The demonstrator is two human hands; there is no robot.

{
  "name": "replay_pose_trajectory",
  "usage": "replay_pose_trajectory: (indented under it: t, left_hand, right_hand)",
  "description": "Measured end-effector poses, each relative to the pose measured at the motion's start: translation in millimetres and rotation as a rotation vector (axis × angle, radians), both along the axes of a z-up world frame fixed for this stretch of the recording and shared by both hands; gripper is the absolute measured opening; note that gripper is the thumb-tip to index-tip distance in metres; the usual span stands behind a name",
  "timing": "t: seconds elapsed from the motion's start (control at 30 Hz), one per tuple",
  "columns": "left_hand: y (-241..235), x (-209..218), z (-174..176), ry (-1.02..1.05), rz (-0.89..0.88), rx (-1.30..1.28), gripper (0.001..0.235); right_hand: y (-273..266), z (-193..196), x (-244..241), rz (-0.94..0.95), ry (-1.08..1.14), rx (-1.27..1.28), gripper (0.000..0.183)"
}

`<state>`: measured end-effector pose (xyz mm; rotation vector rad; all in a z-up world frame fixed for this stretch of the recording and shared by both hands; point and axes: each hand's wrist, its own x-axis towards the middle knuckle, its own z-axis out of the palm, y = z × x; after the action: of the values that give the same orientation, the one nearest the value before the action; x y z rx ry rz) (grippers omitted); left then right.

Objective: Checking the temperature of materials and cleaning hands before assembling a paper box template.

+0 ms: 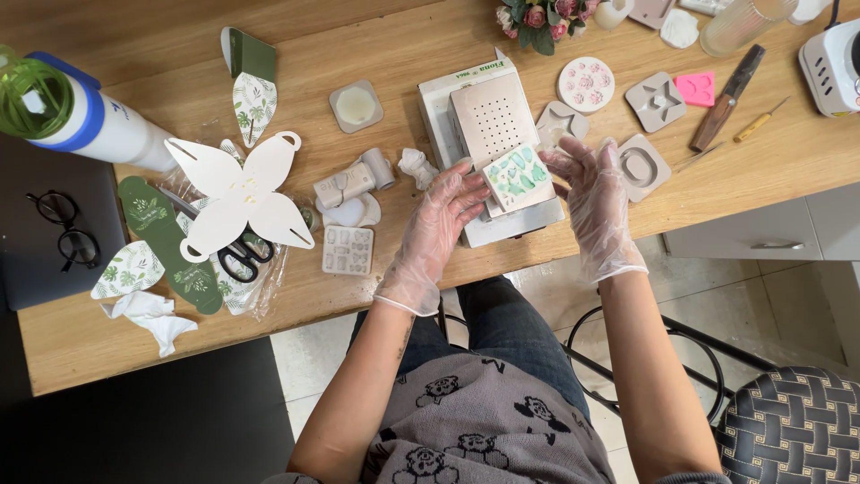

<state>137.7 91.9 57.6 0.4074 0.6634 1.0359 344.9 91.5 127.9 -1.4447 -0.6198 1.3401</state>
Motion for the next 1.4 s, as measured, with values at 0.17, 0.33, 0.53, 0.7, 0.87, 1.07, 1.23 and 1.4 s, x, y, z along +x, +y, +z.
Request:
replay_pose_trajectory:
  t: [0.17,0.33,0.53,0.7,0.87,1.07,1.23,1.4]
  left_hand:
    - [1.5,-1.0,-8.3,-0.047,0.002,-0.062,0.059]
    - [4.5,1.5,-1.1,-0.078,-0.002,-0.106,0.065]
    - [10.7,6.2,12.3,-0.039,-0.040,-0.119,0.071]
    - [17.5,6.8,8.5,-0.039,-0.055,-0.127,0.077]
    - [38.2,7.8,14.3,0.014,-0.064,-0.075,0.081]
    - [92.5,10.8,8.2,0.133,-0.147,0.017,0.089]
    - [132.2,16.2,39.0,0.262,-0.252,0.058,0.099]
    - [165.0,22.9,41.1,0.329,-0.351,0.092,0.101]
  right_hand:
    - [-1.4,2.5,-0.9,-0.012,0.025,-0.005,0.075]
    - [-2.3,-1.0,2.2,0.021,0.021,0.010,0.077]
    - [-1.4,-8.7,5.5,0.017,0.023,0.027,0.079]
    - [-1.8,-10.1,6.4,0.019,0.038,0.043,0.079]
    - [-3.8,-12.4,9.9,0.017,0.072,0.046,0.080]
    - [-3.5,-11.9,8.5,-0.049,0.163,0.028,0.080]
    - [-6.2,-15.5,15.5,-0.082,0.246,0.061,0.071]
    - [-12.1,-26.0,26.0,-0.118,0.335,0.102,0.063]
